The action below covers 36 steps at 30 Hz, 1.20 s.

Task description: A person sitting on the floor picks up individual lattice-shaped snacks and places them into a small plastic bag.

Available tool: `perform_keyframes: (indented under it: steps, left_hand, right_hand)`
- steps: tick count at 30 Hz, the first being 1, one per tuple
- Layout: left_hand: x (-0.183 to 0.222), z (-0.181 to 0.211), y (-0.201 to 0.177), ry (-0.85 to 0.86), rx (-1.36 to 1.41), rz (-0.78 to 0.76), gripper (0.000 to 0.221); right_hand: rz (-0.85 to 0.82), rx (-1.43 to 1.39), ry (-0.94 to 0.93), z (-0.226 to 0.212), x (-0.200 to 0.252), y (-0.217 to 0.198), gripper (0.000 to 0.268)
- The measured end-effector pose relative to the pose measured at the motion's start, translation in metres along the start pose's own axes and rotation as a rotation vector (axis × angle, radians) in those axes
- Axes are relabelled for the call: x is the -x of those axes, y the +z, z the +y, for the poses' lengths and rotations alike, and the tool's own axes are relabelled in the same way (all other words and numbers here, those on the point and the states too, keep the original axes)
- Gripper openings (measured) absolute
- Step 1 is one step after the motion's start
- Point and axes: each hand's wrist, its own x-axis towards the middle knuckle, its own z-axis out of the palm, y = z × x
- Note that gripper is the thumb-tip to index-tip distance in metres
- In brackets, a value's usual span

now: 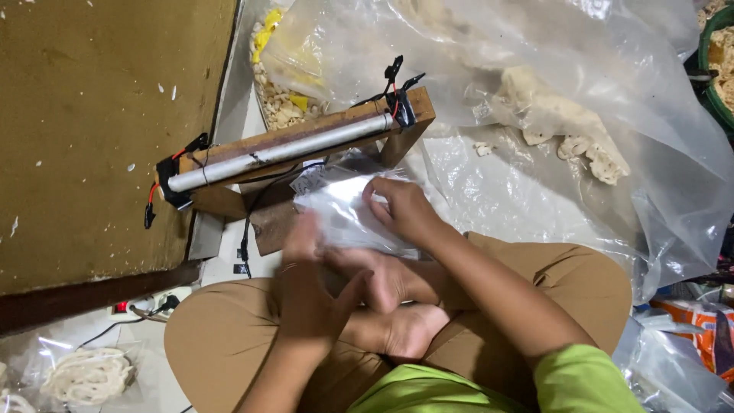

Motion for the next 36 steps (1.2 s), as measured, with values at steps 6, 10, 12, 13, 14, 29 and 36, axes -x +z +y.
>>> perform_keyframes:
  steps: [6,10,12,13,14,29,36]
  left_hand:
    - [-0.012,0.014,0.012,-0.399,0.294,-0.104,0.106]
    - [0.007,0.024,0.019,-0.44,1.198,-0.059,0.021]
    - [0.016,0.014,0.02,-0.381,1.219,0.073,0.023]
    - [0.021,0.009,0.02,-0.372,1.111,0.215,0.018]
    - [0.026,0.003,0.019,-0.363,0.998,0.354,0.012]
    - [0.001,0.048,0.037,-0.072,0.927,-0.431,0.008]
    - [-0.025,-0.042,0.095,-0.041,0.684,-0.038,0.029]
  right_hand:
    - [-0.019,-1.027,0.519,-0.064,0.027,-0.066,0.025]
    - [0.797,-1.395,0.626,-0.077,0.049,-0.089,0.04]
    - [0.886,-1.283,0.724,-0.068,0.074,-0.091,0.044]
    - [0.781,-1.125,0.661,-0.061,0.087,-0.091,0.047]
    - [0.678,-0.967,0.598,-0.055,0.101,-0.091,0.051]
    - [-0.075,-0.421,0.363,-0.095,0.126,-0.096,0.008]
    - [-0.089,-0.328,0.605,0.021,0.088,-0.149,0.016]
